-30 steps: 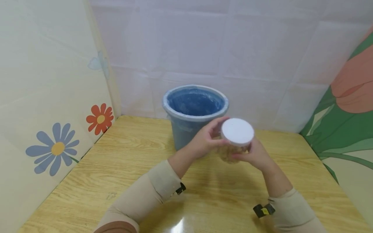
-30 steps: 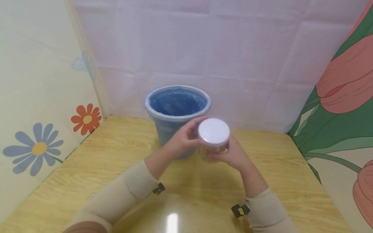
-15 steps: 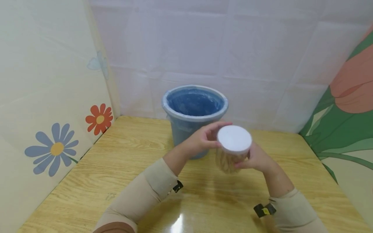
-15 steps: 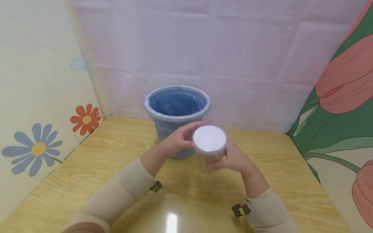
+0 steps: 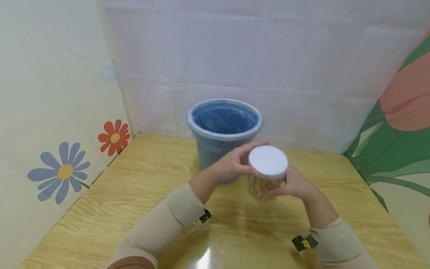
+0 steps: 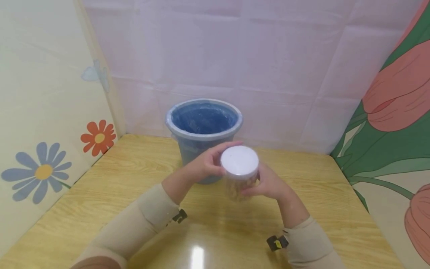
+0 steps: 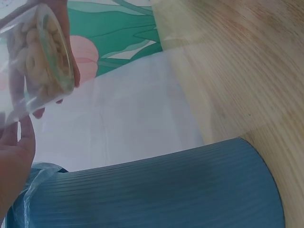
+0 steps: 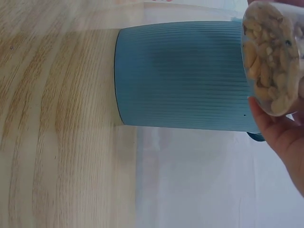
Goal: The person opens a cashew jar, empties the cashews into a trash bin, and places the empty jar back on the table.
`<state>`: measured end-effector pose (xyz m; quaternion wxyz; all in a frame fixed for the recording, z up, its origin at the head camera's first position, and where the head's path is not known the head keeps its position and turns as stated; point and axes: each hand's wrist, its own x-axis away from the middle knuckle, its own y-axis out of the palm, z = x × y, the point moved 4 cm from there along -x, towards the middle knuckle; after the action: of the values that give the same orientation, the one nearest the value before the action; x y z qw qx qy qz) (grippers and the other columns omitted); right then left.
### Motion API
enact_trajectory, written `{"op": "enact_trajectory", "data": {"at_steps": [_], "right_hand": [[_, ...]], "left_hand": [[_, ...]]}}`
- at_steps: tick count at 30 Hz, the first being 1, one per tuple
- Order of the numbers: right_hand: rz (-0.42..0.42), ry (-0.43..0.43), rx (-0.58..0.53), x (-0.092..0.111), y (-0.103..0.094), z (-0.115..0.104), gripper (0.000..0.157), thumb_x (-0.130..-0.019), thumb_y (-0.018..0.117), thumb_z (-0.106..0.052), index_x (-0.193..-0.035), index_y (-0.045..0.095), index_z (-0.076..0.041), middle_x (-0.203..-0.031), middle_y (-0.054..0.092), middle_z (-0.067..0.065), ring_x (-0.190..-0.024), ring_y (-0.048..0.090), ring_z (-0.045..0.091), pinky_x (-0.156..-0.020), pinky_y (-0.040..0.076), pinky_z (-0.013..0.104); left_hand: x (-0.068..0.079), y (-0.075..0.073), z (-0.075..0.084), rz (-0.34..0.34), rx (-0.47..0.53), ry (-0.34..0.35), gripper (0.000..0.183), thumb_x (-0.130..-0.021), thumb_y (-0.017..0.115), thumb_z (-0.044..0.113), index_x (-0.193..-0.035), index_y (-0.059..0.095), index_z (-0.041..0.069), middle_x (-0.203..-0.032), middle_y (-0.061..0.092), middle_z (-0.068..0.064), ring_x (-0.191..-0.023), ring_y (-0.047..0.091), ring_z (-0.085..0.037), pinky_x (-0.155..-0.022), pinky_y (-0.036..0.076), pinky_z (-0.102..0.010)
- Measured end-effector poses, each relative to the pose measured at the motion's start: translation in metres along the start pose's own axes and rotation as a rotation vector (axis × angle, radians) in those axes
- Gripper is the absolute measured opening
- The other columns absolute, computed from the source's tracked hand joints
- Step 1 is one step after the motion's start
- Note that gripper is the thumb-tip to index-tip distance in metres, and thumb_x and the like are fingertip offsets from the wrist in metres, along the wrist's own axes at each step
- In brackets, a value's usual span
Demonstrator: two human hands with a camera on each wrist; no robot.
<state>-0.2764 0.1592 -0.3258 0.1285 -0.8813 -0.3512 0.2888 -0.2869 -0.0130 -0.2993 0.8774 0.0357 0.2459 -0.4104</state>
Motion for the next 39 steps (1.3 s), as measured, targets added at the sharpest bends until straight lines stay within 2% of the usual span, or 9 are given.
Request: {"op": "enact_trajectory", "data": {"at_steps": [5, 10, 12, 18, 23, 27, 31, 35, 39], "right_hand": [[0.062, 0.039, 0.0, -0.001, 0.0, -0.001, 0.087, -0.063, 0.073, 0.007, -0.136, 0.026, 0.001, -0.131, 0.04, 0.006, -0.119, 0.041, 0.016, -0.099, 0.037, 0.027], [0.118, 0.043, 0.016, -0.001, 0.0, 0.001, 0.087, -0.063, 0.072, 0.01, -0.136, 0.026, 0.003, -0.131, 0.041, 0.004, -0.119, 0.041, 0.015, -0.098, 0.036, 0.024], [0.146, 0.047, 0.03, -0.001, 0.0, 0.003, 0.088, -0.062, 0.072, 0.01, -0.136, 0.026, 0.003, -0.131, 0.041, 0.003, -0.119, 0.041, 0.013, -0.098, 0.036, 0.023], [0.235, 0.089, 0.085, -0.001, 0.0, 0.005, 0.088, -0.062, 0.075, 0.008, -0.136, 0.027, 0.003, -0.13, 0.041, 0.006, -0.117, 0.041, 0.009, -0.098, 0.035, 0.02], [0.292, 0.086, 0.114, 0.0, 0.0, 0.006, 0.09, -0.06, 0.076, 0.01, -0.136, 0.028, 0.003, -0.131, 0.042, 0.007, -0.117, 0.04, 0.008, -0.098, 0.034, 0.018], [0.316, 0.072, 0.129, 0.0, -0.001, 0.006, 0.089, -0.06, 0.076, 0.011, -0.135, 0.03, 0.004, -0.129, 0.043, 0.008, -0.116, 0.041, 0.007, -0.097, 0.035, 0.017], [0.306, 0.077, 0.133, 0.0, -0.002, 0.004, 0.09, -0.06, 0.077, 0.009, -0.136, 0.029, 0.003, -0.131, 0.041, 0.014, -0.117, 0.041, 0.008, -0.097, 0.034, 0.017], [0.276, 0.081, 0.107, 0.0, -0.003, 0.003, 0.092, -0.061, 0.076, 0.01, -0.138, 0.027, 0.0, -0.133, 0.039, 0.012, -0.119, 0.039, 0.011, -0.098, 0.035, 0.019], [0.226, 0.04, 0.078, 0.002, -0.005, 0.002, 0.09, -0.06, 0.074, 0.012, -0.136, 0.027, 0.003, -0.13, 0.041, 0.002, -0.117, 0.041, 0.011, -0.097, 0.036, 0.019]], "left_hand": [[-0.002, 0.002, 0.001, 0.073, -0.001, 0.012, 0.094, -0.07, 0.076, 0.041, -0.141, 0.028, 0.003, -0.134, 0.04, -0.02, -0.116, 0.046, -0.019, -0.097, 0.041, -0.038], [-0.003, 0.003, 0.002, 0.161, -0.046, 0.003, 0.077, -0.075, 0.07, 0.005, -0.141, 0.031, 0.007, -0.136, 0.041, -0.016, -0.118, 0.046, -0.02, -0.099, 0.04, -0.035], [-0.004, 0.003, 0.001, 0.199, -0.09, -0.021, 0.078, -0.074, 0.069, -0.001, -0.141, 0.032, 0.011, -0.137, 0.042, -0.011, -0.119, 0.045, -0.019, -0.099, 0.038, -0.034], [-0.004, 0.006, 0.001, 0.314, -0.216, -0.095, 0.081, -0.072, 0.074, 0.005, -0.141, 0.034, 0.019, -0.135, 0.046, -0.002, -0.12, 0.046, -0.015, -0.103, 0.032, -0.038], [-0.004, 0.01, 0.002, 0.376, -0.347, -0.114, 0.084, -0.07, 0.079, 0.013, -0.14, 0.035, 0.026, -0.134, 0.048, 0.002, -0.12, 0.046, -0.013, -0.104, 0.029, -0.043], [-0.005, 0.011, 0.003, 0.376, -0.402, -0.086, 0.085, -0.069, 0.079, 0.016, -0.14, 0.033, 0.027, -0.134, 0.047, 0.002, -0.12, 0.045, -0.013, -0.104, 0.029, -0.043], [-0.005, 0.009, 0.002, 0.351, -0.371, -0.083, 0.086, -0.069, 0.079, 0.013, -0.141, 0.032, 0.027, -0.136, 0.045, 0.002, -0.122, 0.044, -0.013, -0.106, 0.025, -0.044], [-0.004, 0.007, 0.001, 0.286, -0.248, -0.072, 0.085, -0.072, 0.076, 0.013, -0.142, 0.029, 0.023, -0.14, 0.041, 0.0, -0.123, 0.044, -0.015, -0.107, 0.025, -0.042], [-0.004, 0.006, 0.001, 0.201, -0.114, -0.041, 0.092, -0.07, 0.073, 0.041, -0.144, 0.025, 0.016, -0.144, 0.034, -0.005, -0.125, 0.041, -0.018, -0.105, 0.031, -0.035]]}}
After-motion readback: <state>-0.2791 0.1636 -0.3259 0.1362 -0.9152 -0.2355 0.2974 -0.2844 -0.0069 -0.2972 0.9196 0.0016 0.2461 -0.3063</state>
